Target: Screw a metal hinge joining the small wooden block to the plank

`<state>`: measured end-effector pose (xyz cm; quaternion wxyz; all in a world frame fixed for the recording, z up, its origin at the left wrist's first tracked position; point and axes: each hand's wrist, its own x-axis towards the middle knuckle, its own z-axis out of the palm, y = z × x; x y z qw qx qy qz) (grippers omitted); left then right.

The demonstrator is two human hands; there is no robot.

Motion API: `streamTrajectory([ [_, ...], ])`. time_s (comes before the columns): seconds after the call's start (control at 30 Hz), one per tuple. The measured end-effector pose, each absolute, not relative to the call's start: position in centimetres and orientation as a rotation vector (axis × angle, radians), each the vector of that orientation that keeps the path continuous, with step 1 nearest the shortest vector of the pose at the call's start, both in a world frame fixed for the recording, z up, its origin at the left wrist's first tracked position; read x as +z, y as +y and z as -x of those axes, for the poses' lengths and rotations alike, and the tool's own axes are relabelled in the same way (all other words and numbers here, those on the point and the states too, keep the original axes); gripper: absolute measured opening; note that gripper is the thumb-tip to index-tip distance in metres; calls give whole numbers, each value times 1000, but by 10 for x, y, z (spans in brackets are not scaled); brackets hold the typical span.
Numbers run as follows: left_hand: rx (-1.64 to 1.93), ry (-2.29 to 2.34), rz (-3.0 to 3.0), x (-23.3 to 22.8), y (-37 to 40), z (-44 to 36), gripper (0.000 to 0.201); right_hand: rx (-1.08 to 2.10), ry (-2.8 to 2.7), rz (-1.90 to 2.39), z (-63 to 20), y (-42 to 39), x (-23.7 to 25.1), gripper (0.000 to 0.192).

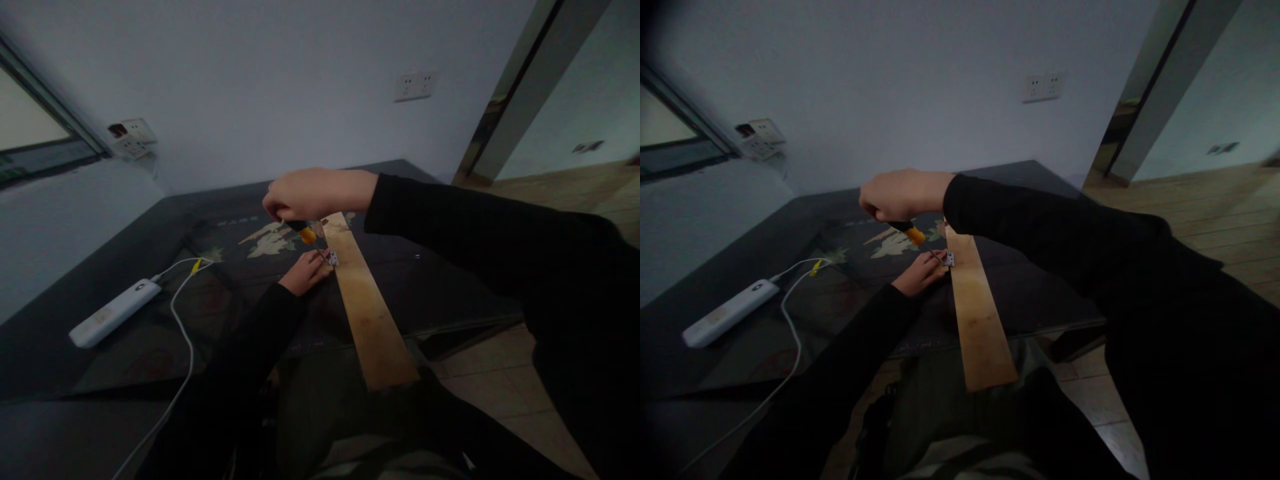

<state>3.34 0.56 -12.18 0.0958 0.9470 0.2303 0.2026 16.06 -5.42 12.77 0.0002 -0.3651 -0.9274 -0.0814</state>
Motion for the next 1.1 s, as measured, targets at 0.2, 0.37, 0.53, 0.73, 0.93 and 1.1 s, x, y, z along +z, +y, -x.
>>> streamTrajectory([
  [0.2, 623, 669, -2801, -121, 4, -35, 57, -614, -2679, 1329, -159, -55, 116, 49],
  [0.37, 617, 667, -2793, -121, 5, -35, 56, -428, -2765, 1307, -157, -55, 120, 49],
  [0.53, 603, 660, -2795, -122, 6, -35, 55, -266, -2947, 1097, -155, -56, 125, 32],
  [0.73, 622, 664, -2787, -125, 8, -34, 56, -545, -2694, 1319, -154, -56, 112, 45],
  [0.93, 628, 647, -2779, -121, 6, -33, 55, -255, -2963, 1231, -156, -63, 126, 36],
  [1.1, 622, 659, -2764, -119, 4, -33, 55, -340, -2887, 1229, -158, -64, 121, 33],
])
